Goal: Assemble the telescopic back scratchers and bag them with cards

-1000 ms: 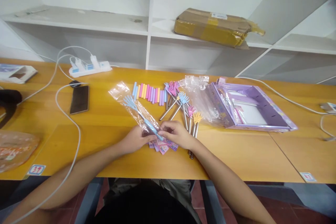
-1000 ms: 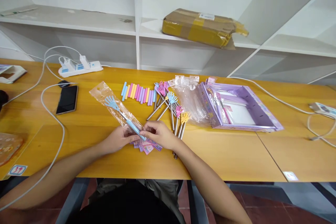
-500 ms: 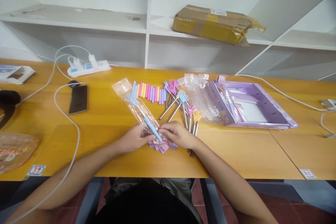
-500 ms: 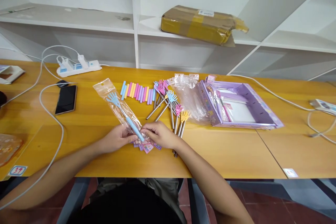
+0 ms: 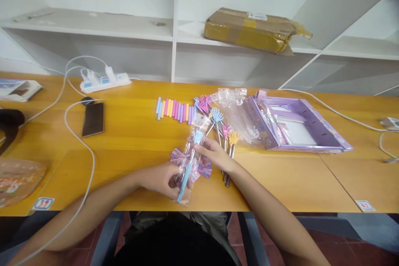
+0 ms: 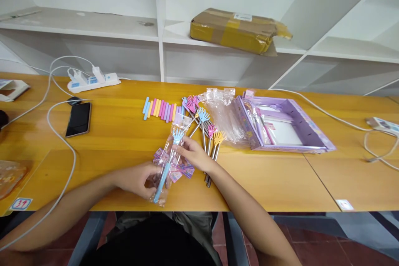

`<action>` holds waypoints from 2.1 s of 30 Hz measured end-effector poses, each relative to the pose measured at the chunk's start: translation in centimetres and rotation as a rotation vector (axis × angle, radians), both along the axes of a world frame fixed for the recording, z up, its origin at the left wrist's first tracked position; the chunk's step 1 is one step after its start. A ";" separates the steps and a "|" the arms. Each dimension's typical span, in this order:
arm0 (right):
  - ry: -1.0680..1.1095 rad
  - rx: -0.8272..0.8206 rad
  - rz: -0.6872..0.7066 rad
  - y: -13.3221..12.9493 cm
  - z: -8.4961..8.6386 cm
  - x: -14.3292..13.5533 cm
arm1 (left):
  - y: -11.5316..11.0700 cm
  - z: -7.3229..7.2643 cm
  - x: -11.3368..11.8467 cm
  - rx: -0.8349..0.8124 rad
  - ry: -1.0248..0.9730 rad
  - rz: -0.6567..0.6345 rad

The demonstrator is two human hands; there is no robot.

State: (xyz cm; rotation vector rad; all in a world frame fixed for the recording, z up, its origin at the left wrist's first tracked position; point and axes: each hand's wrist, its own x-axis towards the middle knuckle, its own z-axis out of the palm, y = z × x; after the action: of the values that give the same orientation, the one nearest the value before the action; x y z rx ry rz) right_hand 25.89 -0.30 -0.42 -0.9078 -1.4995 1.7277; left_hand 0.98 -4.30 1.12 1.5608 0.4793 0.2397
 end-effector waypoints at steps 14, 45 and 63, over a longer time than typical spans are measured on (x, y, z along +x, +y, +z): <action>-0.079 -0.216 0.550 -1.6 0.0 -1.5 | 2.3 -2.6 -0.3 0.097 -0.101 0.639; -0.819 0.709 0.241 2.4 0.3 4.7 | 2.1 -2.4 -0.3 0.199 0.022 0.765; 0.082 0.228 -0.118 -0.9 0.4 -0.4 | 1.8 -2.7 0.3 0.057 -0.155 0.749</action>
State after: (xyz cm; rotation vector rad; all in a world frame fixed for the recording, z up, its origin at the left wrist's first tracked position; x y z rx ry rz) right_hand 25.48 -1.23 0.03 -0.7804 -1.5208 1.4579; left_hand 1.25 -2.50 -1.59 1.3454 0.9264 0.9446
